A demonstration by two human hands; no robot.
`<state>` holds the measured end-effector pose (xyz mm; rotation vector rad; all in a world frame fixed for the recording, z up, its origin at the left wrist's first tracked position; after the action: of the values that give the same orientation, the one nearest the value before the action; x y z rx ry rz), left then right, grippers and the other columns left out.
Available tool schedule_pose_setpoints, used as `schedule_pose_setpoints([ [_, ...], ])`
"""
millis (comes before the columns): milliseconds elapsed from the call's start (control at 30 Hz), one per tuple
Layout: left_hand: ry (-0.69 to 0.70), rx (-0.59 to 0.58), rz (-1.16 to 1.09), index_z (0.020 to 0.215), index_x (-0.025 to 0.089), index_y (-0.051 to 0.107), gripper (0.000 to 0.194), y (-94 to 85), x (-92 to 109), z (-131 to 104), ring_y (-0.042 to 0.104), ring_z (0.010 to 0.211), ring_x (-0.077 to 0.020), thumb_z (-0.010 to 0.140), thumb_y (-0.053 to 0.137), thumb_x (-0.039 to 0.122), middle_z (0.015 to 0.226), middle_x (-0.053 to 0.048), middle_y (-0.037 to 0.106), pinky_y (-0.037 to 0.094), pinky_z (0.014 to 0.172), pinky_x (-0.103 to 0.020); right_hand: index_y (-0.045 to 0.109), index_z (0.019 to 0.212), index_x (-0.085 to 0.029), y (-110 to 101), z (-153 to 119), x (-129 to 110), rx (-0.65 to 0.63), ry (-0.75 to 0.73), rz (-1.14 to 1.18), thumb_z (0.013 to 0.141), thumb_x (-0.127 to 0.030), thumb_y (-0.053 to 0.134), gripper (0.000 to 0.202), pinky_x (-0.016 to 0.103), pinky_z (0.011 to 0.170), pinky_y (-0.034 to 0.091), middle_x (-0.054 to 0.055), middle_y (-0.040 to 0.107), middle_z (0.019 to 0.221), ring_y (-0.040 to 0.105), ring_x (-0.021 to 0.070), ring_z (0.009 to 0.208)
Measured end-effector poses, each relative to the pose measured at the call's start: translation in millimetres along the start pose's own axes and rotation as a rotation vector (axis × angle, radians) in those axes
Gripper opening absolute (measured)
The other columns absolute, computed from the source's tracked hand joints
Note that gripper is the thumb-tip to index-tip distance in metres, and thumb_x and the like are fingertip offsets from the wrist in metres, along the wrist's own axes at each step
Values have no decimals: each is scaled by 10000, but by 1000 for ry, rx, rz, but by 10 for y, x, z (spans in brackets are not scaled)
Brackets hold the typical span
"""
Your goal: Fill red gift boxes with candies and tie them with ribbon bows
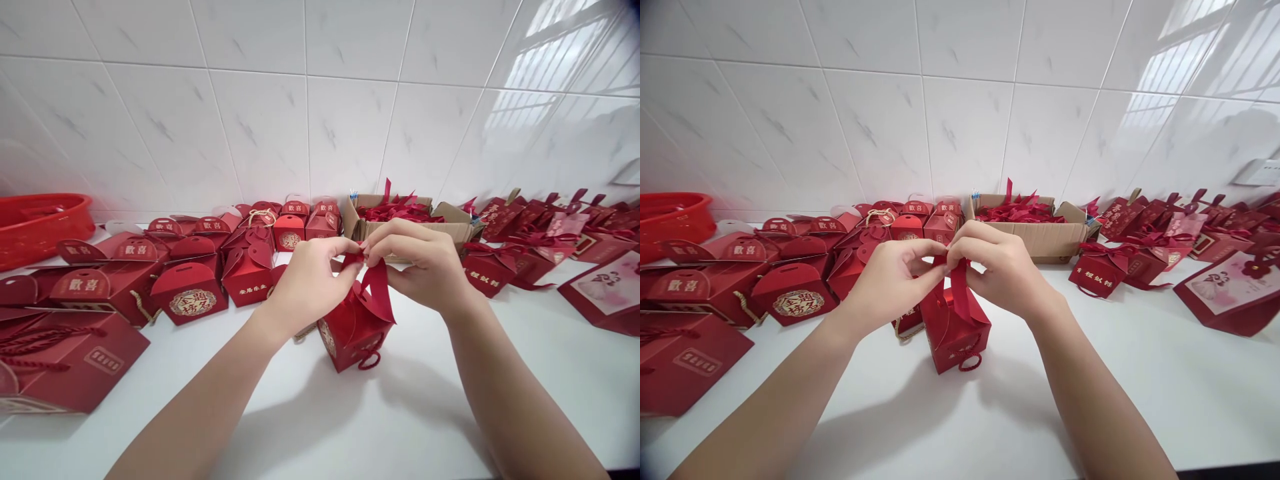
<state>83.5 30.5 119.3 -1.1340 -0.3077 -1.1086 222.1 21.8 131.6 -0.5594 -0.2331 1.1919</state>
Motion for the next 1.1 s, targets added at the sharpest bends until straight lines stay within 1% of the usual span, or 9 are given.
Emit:
schedule_pose_setpoints([
  [133, 18, 74, -3, 752, 204, 638, 16, -18, 4, 12, 632, 625, -149, 762, 627, 199, 735, 3, 685, 529, 594, -272, 609, 712, -240, -5, 0, 3, 0, 22, -5, 723, 16, 481, 286, 298, 678, 546, 15, 655, 815, 638, 156, 764],
  [300, 9, 237, 48, 889, 229, 467, 238, -69, -67, -9, 637, 608, -130, 728, 591, 105, 771, 28, 641, 469, 516, -225, 622, 713, -236, -2, -9, -14, -12, 19, 34, 715, 33, 493, 298, 298, 693, 555, 14, 664, 818, 652, 162, 798],
  [433, 4, 140, 34, 1015, 238, 456, 375, -1, -91, -9, 674, 724, -136, 730, 463, -6, 928, -12, 683, 526, 648, -261, 656, 735, -242, 19, 6, -15, -25, 44, 98, 739, 1, 518, 279, 304, 689, 558, 11, 679, 814, 661, 166, 792],
  [567, 15, 39, -16, 984, 210, 545, 213, -35, -32, -27, 685, 831, -184, 789, 561, 125, 944, -52, 693, 567, 762, -332, 709, 827, -274, -31, 29, 23, 67, 101, 127, 787, -67, 596, 240, 343, 710, 563, 8, 711, 804, 675, 188, 785],
  [633, 14, 19, -80, 1021, 201, 565, 249, -109, 13, -62, 678, 930, -213, 781, 632, 211, 1031, -79, 681, 576, 802, -342, 731, 853, -297, -72, 19, 64, 132, 146, 163, 792, -123, 649, 202, 369, 705, 561, 10, 720, 796, 677, 205, 775],
  [733, -20, -21, -165, 1071, 199, 574, 258, -194, 51, -142, 674, 982, -219, 813, 591, 204, 1095, -95, 665, 595, 763, -309, 746, 869, -331, -99, -33, 160, 201, 264, 241, 779, -186, 698, 178, 396, 698, 556, 10, 726, 821, 673, 218, 770],
  [900, 43, 102, -88, 976, 185, 602, 188, -282, 72, -250, 692, 929, -186, 792, 621, 148, 966, -63, 697, 582, 852, -313, 763, 823, -277, -49, -158, 230, 204, 349, 360, 732, -230, 740, 105, 354, 685, 551, 25, 717, 797, 664, 196, 765],
  [1000, 73, 199, -36, 903, 189, 611, 184, -355, 73, -285, 701, 879, -176, 746, 707, 198, 901, -37, 707, 587, 845, -303, 766, 797, -270, -78, -282, 249, 239, 414, 355, 706, -245, 756, 95, 328, 648, 542, 32, 706, 806, 653, 181, 741],
  [1100, 35, 208, -50, 855, 188, 615, 212, -456, 46, -337, 707, 848, -184, 710, 751, 260, 878, -32, 710, 594, 811, -298, 757, 800, -278, -156, -456, 295, 255, 522, 360, 709, -281, 757, 91, 309, 638, 535, 23, 706, 791, 649, 173, 728],
])
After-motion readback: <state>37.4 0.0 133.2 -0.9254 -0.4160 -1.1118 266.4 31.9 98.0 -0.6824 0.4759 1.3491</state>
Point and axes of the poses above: each hand's wrist, its own z-axis towards the middle knuckle, its own y-axis out of the palm, x = y × z, the point moved 5 cm from there along z, towards the middle knuckle
